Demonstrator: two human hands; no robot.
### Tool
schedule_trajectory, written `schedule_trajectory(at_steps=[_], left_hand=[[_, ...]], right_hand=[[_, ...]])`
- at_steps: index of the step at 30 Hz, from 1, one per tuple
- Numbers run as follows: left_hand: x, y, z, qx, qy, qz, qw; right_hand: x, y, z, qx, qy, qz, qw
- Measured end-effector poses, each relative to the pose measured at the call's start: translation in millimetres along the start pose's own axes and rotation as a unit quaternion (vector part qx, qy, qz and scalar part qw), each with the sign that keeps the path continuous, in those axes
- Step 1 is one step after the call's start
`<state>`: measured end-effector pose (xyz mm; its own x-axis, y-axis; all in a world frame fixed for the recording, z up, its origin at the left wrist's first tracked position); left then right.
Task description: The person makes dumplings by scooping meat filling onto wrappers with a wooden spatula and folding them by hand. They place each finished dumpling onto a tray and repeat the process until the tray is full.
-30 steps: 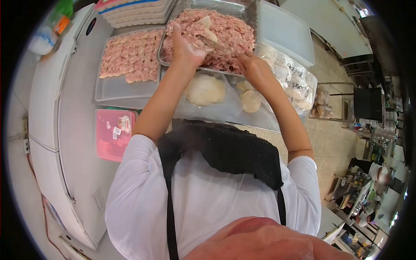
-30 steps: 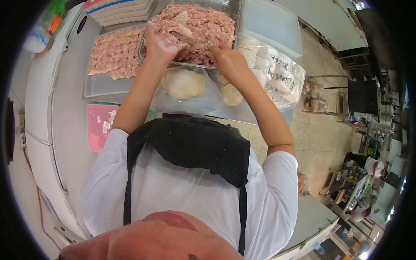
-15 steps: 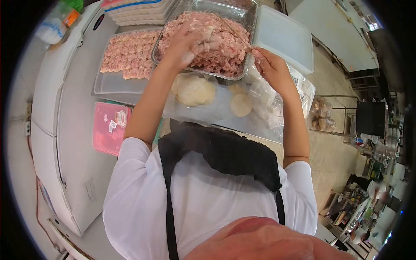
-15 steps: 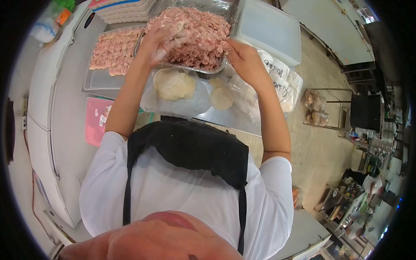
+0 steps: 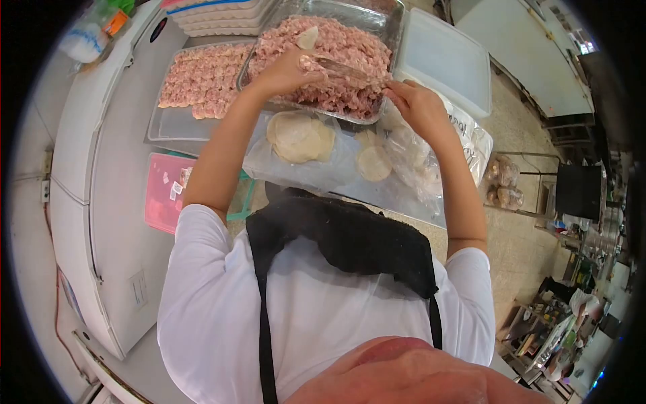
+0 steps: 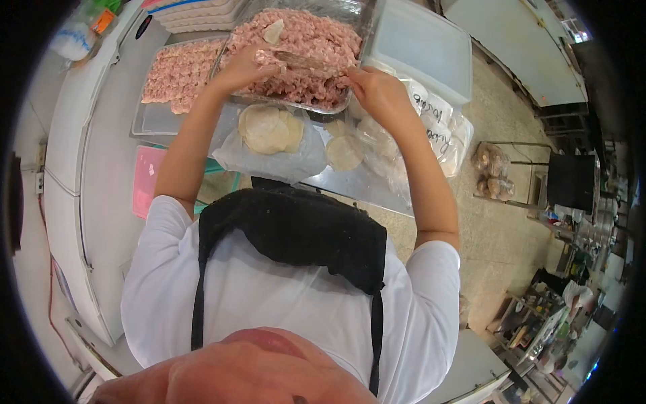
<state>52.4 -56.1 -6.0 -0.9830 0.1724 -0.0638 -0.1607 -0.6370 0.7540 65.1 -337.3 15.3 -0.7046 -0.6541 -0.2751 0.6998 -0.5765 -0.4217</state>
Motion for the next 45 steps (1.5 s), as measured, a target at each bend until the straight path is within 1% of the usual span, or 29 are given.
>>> schedule_trajectory(at_steps=[2,5,6,8,10,12,13,14,16,17,18,20,21,22,23,26,29,30,32,33,34,35,36,38,39,40,41,43,45], left_hand=[[1,1,-4,0.042,0.042,0.03,0.998],[-8,-14,-9,0.015,-0.015,0.066,0.998],[-4,-19,-16,-0.009,0.018,0.038,0.999],[1,-31,-15,-0.068,0.095,-0.023,0.993],[20,2,4,-0.028,0.082,-0.009,0.996],[22,15,12,-0.019,0.09,-0.085,0.992],[22,14,14,-0.032,0.104,-0.163,0.981],[22,14,15,-0.046,0.119,-0.238,0.963],[25,28,18,0.029,0.005,-0.096,0.995],[27,32,18,0.067,-0.054,-0.025,0.996],[26,24,16,0.054,-0.042,-0.036,0.997],[18,-5,9,0.027,-0.013,-0.058,0.998],[18,-11,7,0.063,-0.021,-0.009,0.998],[20,-18,8,0.099,-0.03,0.04,0.994],[22,-24,8,0.136,-0.039,0.09,0.986],[29,-5,20,0.04,-0.013,-0.014,0.999],[41,-18,31,0.056,0.023,-0.077,0.995],[46,-21,37,0.045,0.035,-0.082,0.995],[58,-28,49,0.026,0.059,-0.092,0.994],[65,-25,58,0.029,0.053,-0.1,0.993],[71,-17,71,0.031,0.047,-0.107,0.993],[78,-16,83,0.033,0.042,-0.114,0.992],[82,-35,85,0.016,0.097,-0.109,0.989],[106,-43,114,-0.005,0.065,-0.048,0.997],[118,-49,127,-0.014,0.046,-0.019,0.999],[128,-75,130,0.01,0.072,-0.025,0.997],[134,-105,134,-0.002,0.055,-0.009,0.998],[146,-157,134,-0.027,0.021,0.025,0.999],[160,-185,111,-0.04,0.024,0.013,0.999]], right_hand=[[1,-31,5,0.077,0.044,-0.042,0.995],[0,-3,-50,0.084,0.014,-0.019,0.996],[-3,20,-56,0.155,-0.041,-0.085,0.983],[-1,28,-38,0.129,-0.062,-0.097,0.985],[7,18,-10,0.104,-0.097,-0.116,0.983],[14,9,8,-0.013,-0.036,-0.125,0.991],[16,3,17,-0.071,-0.007,-0.125,0.99],[16,-9,22,-0.141,-0.01,-0.12,0.983],[10,-27,1,-0.162,-0.029,-0.06,0.985],[10,-34,-9,-0.172,-0.038,-0.032,0.984],[7,-33,-16,-0.19,-0.065,-0.055,0.978],[0,-29,3,-0.035,-0.043,-0.04,0.998],[-5,-31,13,0.043,-0.03,-0.03,0.998],[-2,-48,19,0.08,0.001,-0.031,0.996],[-2,-56,13,0.075,0.008,-0.016,0.997],[2,-61,-4,0.076,0.007,0.005,0.997],[-1,-80,24,-0.024,-0.032,-0.049,0.998],[-1,-87,27,-0.099,-0.037,-0.094,0.99],[-5,-102,8,-0.06,-0.034,-0.032,0.997],[-7,-113,-5,-0.042,-0.034,-0.003,0.999],[-12,-127,-19,-0.038,-0.063,-0.048,0.996],[-14,-134,-26,-0.057,-0.054,-0.05,0.996],[-16,-138,-33,-0.077,-0.045,-0.05,0.995],[-12,-142,-49,-0.105,-0.006,-0.05,0.993],[-6,-145,-56,-0.145,0.003,-0.101,0.984],[0,-148,-63,-0.183,0.013,-0.15,0.972],[4,-150,-69,-0.219,0.024,-0.198,0.955],[19,-157,-80,-0.306,0.037,-0.246,0.919],[37,-170,-85,-0.373,0.035,-0.294,0.879]])
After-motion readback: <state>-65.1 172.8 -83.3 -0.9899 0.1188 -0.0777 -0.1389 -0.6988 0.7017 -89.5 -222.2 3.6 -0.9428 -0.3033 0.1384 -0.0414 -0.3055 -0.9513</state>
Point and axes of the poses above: each hand's wrist, its own x-axis away from the middle knuckle, its own z-axis out of the back of the hand, y = z × x, the point moved 1 cm from there along -x, towards the middle knuckle
